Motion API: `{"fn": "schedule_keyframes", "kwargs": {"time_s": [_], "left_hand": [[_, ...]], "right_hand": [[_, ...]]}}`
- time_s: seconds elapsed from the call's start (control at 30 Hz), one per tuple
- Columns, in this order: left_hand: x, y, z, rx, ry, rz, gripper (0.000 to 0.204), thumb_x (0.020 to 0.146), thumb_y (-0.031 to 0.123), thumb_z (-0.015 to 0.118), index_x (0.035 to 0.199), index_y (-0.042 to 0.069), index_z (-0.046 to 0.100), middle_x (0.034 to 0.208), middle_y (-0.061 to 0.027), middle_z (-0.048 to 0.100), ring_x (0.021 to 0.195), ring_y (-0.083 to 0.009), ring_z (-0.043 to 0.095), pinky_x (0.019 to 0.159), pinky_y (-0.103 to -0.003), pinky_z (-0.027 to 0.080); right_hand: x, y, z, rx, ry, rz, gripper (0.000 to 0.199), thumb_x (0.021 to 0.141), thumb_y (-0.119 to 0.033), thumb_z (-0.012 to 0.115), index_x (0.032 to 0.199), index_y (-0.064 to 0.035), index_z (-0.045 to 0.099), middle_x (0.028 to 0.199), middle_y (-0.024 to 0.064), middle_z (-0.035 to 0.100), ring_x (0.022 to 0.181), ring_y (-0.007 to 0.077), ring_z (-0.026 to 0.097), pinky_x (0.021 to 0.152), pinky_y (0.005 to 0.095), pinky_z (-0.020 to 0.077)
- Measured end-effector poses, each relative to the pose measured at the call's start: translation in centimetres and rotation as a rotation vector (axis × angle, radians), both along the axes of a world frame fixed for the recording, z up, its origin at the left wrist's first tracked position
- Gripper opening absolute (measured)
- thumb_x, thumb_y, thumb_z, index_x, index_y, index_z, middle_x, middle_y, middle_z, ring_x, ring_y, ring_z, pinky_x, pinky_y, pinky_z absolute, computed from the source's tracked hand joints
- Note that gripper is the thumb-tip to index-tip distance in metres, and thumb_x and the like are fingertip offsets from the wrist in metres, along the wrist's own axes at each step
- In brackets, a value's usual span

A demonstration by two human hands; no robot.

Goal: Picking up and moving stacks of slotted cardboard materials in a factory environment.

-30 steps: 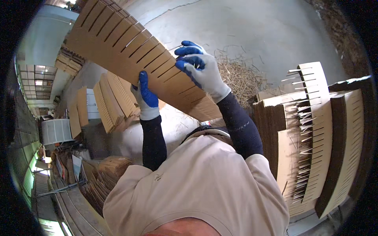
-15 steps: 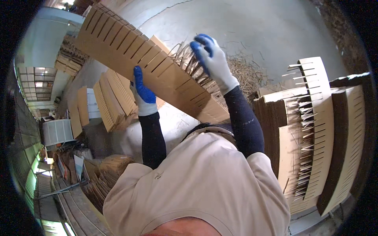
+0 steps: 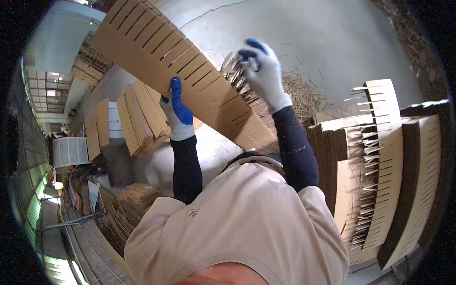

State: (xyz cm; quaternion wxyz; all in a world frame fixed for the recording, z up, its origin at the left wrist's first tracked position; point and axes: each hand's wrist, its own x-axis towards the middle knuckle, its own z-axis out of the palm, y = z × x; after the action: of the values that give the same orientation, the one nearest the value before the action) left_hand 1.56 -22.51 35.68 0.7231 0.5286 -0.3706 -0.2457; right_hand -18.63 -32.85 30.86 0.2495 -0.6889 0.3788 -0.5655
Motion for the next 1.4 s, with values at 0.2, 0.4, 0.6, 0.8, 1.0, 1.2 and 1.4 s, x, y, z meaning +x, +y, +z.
{"fn": "schedule_keyframes", "kwargs": {"time_s": [0.2,0.4,0.6,0.8,1.0,1.2,1.4], "left_hand": [[1.1,-0.6,0.4,0.016,-0.093,0.031,0.037,0.089,0.013,0.073,0.119,-0.006,0.062,0.111,-0.0080,0.066,0.096,-0.0142,0.061,0.087,-0.027,0.047],[0.1,-1.0,1.1,-0.035,-0.001,-0.047,0.039,0.089,0.015,0.073,0.121,-0.004,0.061,0.111,-0.0075,0.066,0.095,-0.0132,0.061,0.085,-0.026,0.049],[2.0,-0.8,0.4,-0.038,-0.014,-0.036,0.040,0.091,0.018,0.071,0.123,-0.003,0.059,0.113,-0.0072,0.065,0.098,-0.0139,0.062,0.089,-0.028,0.050],[2.6,-1.5,0.9,-0.163,0.153,-0.012,0.043,0.094,0.024,0.067,0.128,-0.001,0.056,0.119,-0.0085,0.063,0.104,-0.0166,0.062,0.091,-0.030,0.051],[2.7,-1.5,1.9,-0.179,0.159,-0.105,0.045,0.097,0.027,0.064,0.132,0.002,0.053,0.124,-0.0087,0.061,0.107,-0.0187,0.061,0.092,-0.033,0.051],[3.0,-1.7,2.6,-0.083,0.098,-0.137,0.052,0.099,0.034,0.059,0.140,0.004,0.046,0.132,-0.0110,0.056,0.118,-0.0226,0.057,0.099,-0.036,0.049],[1.2,-0.4,-2.5,0.072,0.120,-0.115,0.043,0.095,0.028,0.067,0.126,0.000,0.058,0.119,-0.0069,0.063,0.106,-0.0146,0.059,0.092,-0.029,0.047]], "right_hand": [[0.1,1.4,2.8,-0.068,-0.059,0.138,0.041,0.085,-0.020,0.067,0.123,-0.0058,0.064,0.134,0.0231,0.055,0.130,0.0383,0.048,0.107,0.0451,0.0406],[1.0,0.4,2.0,-0.029,-0.122,0.291,0.023,0.085,-0.015,0.066,0.101,0.0006,0.071,0.117,0.0162,0.067,0.117,0.0300,0.058,0.100,0.0401,0.0451],[-1.7,-0.3,0.8,0.241,-0.508,0.191,0.030,0.094,-0.017,0.063,0.114,0.0049,0.065,0.118,0.0131,0.066,0.099,0.0140,0.063,0.088,0.0259,0.0496],[1.6,3.3,-2.2,0.169,0.222,0.273,0.098,0.073,-0.045,0.083,0.142,0.0069,0.038,0.139,0.0276,0.050,0.131,0.0333,0.050,0.108,0.0382,0.0401],[2.8,3.7,-5.1,0.406,-0.047,0.484,0.071,0.067,-0.023,0.088,0.125,0.0047,0.057,0.105,0.0111,0.069,0.099,0.0134,0.062,0.090,0.0288,0.0483],[2.8,3.4,-2.2,0.409,-0.206,0.482,0.058,0.065,-0.015,0.087,0.115,0.0016,0.064,0.094,0.0083,0.073,0.087,0.0108,0.067,0.081,0.0280,0.0536],[3.2,3.6,-2.2,0.457,-0.198,0.413,0.049,0.067,-0.014,0.086,0.109,0.0005,0.067,0.096,0.0073,0.074,0.087,0.0090,0.067,0.080,0.0281,0.0539]]}}
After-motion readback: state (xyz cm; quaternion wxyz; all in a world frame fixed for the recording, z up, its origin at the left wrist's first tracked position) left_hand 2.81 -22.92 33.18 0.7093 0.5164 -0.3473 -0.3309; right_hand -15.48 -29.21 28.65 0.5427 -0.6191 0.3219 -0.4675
